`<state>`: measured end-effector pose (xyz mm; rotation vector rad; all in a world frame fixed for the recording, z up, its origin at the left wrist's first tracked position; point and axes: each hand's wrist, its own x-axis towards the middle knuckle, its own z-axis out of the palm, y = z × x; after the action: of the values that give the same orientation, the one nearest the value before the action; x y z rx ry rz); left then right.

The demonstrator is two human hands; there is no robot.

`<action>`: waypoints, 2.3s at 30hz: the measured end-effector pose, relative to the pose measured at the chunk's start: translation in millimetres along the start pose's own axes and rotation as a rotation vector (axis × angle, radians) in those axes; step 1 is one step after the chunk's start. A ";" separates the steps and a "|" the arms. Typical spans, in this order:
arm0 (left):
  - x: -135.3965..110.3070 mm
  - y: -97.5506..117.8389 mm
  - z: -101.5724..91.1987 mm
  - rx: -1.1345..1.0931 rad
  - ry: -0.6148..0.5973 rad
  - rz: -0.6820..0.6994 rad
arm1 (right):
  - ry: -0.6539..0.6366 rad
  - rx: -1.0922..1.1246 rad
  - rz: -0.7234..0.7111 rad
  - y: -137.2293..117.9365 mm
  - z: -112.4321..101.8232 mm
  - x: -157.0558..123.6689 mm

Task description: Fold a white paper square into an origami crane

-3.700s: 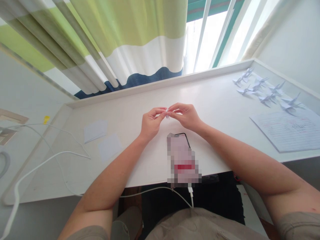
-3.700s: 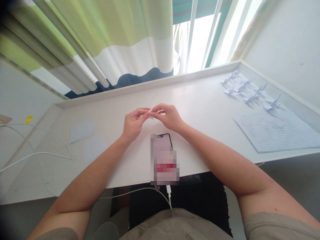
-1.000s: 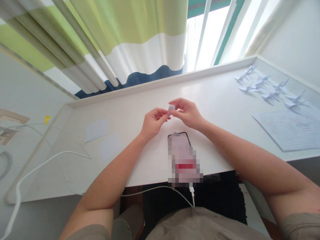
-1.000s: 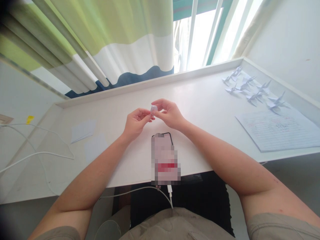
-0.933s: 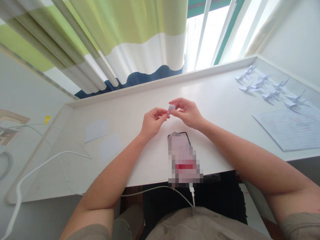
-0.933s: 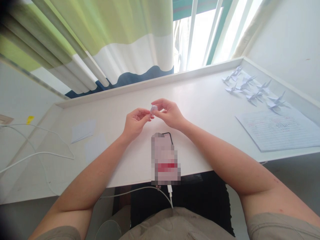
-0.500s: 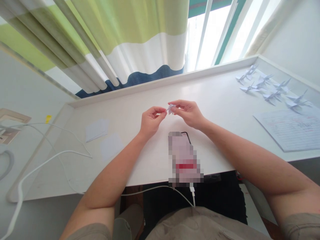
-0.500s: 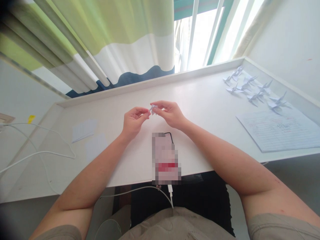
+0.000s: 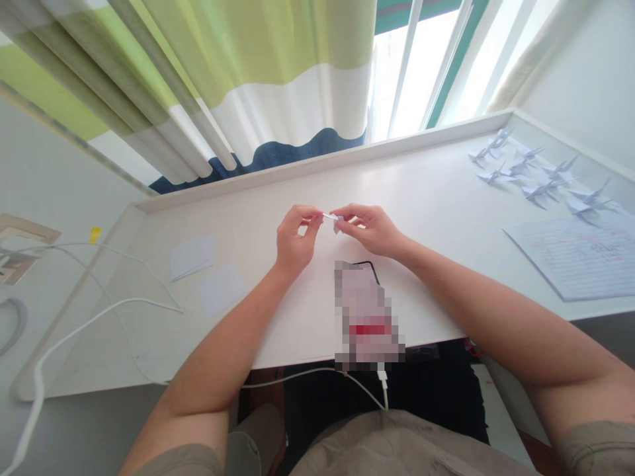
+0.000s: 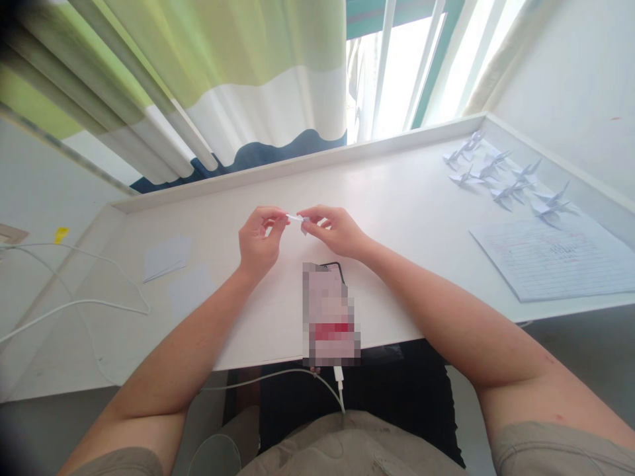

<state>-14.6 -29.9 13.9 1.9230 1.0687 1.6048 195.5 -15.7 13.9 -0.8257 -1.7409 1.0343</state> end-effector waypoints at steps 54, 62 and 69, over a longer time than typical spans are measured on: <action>-1.4 1.4 13.3 -0.369 -0.132 -0.371 | 0.278 0.196 0.033 -14.4 12.4 -2.4; -0.3 2.5 11.5 -0.305 -0.042 -0.375 | 0.196 0.180 0.032 -14.3 11.3 -2.7; 0.0 4.3 11.8 -0.317 -0.066 -0.357 | 0.203 0.183 0.095 -14.1 10.0 -1.0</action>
<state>-2.0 -30.7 14.1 1.4738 0.9951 1.4028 185.3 -25.4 24.0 -0.8711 -1.4251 1.1141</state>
